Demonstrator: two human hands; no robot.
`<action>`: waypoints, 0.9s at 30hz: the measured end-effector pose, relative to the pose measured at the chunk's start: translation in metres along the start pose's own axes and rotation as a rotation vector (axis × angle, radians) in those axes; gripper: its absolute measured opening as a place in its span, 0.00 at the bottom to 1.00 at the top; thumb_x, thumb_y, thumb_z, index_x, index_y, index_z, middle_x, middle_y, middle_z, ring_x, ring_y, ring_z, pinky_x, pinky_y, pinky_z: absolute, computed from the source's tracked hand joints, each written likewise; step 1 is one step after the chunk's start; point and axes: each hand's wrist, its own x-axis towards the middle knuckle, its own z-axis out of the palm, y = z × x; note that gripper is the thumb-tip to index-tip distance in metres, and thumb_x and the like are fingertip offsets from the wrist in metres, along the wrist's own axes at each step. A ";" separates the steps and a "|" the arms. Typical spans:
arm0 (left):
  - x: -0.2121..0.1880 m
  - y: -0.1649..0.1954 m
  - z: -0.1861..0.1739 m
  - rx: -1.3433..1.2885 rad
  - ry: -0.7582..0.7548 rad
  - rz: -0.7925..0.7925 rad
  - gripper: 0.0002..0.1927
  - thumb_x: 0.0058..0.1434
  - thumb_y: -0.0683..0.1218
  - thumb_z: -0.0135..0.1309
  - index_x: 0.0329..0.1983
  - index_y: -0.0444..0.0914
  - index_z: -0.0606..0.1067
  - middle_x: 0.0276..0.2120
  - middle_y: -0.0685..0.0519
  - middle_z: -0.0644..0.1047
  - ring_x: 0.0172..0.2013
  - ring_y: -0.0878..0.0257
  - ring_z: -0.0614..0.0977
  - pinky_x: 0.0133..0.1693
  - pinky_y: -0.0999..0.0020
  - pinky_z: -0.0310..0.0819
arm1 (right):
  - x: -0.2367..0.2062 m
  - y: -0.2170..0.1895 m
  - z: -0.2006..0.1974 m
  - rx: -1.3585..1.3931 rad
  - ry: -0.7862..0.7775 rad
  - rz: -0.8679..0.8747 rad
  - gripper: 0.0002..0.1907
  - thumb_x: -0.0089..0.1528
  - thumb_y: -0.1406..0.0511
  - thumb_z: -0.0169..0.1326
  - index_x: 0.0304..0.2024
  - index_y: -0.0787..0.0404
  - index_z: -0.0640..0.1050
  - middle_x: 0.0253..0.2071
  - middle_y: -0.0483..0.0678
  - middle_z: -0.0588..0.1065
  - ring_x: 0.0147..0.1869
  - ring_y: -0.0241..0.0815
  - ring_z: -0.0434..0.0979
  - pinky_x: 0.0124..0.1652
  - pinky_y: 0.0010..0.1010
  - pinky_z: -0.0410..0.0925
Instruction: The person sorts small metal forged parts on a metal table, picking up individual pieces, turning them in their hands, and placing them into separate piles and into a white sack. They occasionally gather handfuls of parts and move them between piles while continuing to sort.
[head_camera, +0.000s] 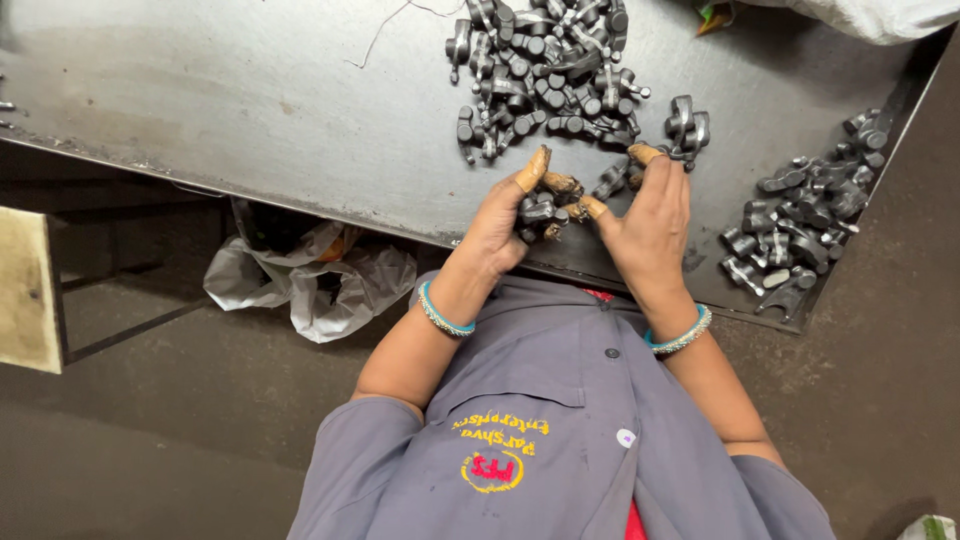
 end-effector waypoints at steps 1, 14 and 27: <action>0.000 0.002 -0.001 -0.010 0.003 0.017 0.22 0.66 0.58 0.58 0.44 0.34 0.80 0.36 0.47 0.83 0.31 0.60 0.85 0.27 0.66 0.78 | 0.000 0.000 0.003 -0.021 -0.007 0.006 0.35 0.54 0.61 0.73 0.56 0.69 0.71 0.49 0.59 0.71 0.52 0.62 0.71 0.52 0.48 0.66; -0.002 -0.006 0.013 0.136 -0.007 -0.029 0.18 0.67 0.49 0.56 0.55 0.33 0.76 0.39 0.45 0.83 0.33 0.57 0.87 0.26 0.67 0.80 | -0.025 0.073 -0.010 1.256 -0.148 0.553 0.16 0.65 0.76 0.57 0.55 0.68 0.74 0.47 0.48 0.77 0.48 0.36 0.79 0.43 0.31 0.77; 0.031 -0.021 0.093 0.194 -0.171 -0.027 0.16 0.66 0.46 0.58 0.52 0.31 0.76 0.37 0.47 0.82 0.30 0.58 0.85 0.22 0.66 0.76 | -0.018 0.062 -0.049 0.739 0.094 0.330 0.16 0.64 0.76 0.61 0.53 0.68 0.74 0.46 0.47 0.77 0.47 0.34 0.77 0.49 0.24 0.72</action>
